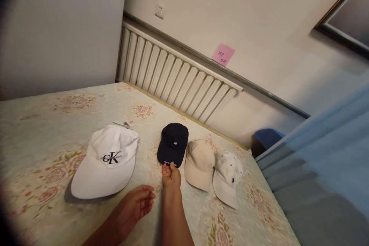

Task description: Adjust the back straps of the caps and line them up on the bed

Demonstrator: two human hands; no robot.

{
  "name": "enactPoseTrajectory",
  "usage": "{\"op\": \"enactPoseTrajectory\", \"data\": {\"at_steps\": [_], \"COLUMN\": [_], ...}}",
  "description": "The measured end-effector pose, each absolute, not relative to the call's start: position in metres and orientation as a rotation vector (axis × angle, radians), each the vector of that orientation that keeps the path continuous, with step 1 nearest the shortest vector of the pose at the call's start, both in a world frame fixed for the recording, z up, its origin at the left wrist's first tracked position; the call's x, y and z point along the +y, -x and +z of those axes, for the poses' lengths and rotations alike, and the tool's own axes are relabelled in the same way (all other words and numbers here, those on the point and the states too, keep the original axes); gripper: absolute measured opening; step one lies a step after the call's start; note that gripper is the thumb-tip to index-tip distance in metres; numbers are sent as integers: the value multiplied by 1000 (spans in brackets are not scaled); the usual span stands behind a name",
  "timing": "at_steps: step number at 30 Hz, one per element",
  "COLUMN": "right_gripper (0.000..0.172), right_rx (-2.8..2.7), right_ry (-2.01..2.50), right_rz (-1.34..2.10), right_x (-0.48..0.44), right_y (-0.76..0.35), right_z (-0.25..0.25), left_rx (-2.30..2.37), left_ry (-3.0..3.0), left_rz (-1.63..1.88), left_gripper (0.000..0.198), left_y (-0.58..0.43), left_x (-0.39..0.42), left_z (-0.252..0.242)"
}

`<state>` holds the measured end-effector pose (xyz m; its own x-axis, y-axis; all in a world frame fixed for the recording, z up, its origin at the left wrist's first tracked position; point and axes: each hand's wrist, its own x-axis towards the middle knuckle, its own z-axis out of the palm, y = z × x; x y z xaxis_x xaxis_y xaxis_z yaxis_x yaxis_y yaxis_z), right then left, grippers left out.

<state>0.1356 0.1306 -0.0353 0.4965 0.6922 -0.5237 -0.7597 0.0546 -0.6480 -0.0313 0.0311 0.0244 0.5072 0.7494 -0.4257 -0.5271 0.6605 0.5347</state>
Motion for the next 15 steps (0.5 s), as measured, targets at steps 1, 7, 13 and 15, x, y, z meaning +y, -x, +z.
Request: {"op": "enactPoseTrajectory", "data": {"at_steps": [1, 7, 13, 15], "right_gripper": [15, 16, 15, 12], "right_rx": [80, 107, 128, 125], "right_ry": [1044, 1056, 1068, 1074], "right_rz": [1107, 1126, 1159, 1166], "right_x": [130, 128, 122, 120], "right_y": [-136, -136, -135, -134], "right_z": [-35, -35, -31, -30], "left_rx": [682, 688, 666, 669], "left_ry": [-361, -378, -389, -388], "left_rz": [790, 793, 793, 793], "left_gripper": [22, 22, 20, 20], "left_y": [31, 32, 30, 30], "left_x": [31, 30, 31, 31], "left_z": [25, 25, 21, 20]}}
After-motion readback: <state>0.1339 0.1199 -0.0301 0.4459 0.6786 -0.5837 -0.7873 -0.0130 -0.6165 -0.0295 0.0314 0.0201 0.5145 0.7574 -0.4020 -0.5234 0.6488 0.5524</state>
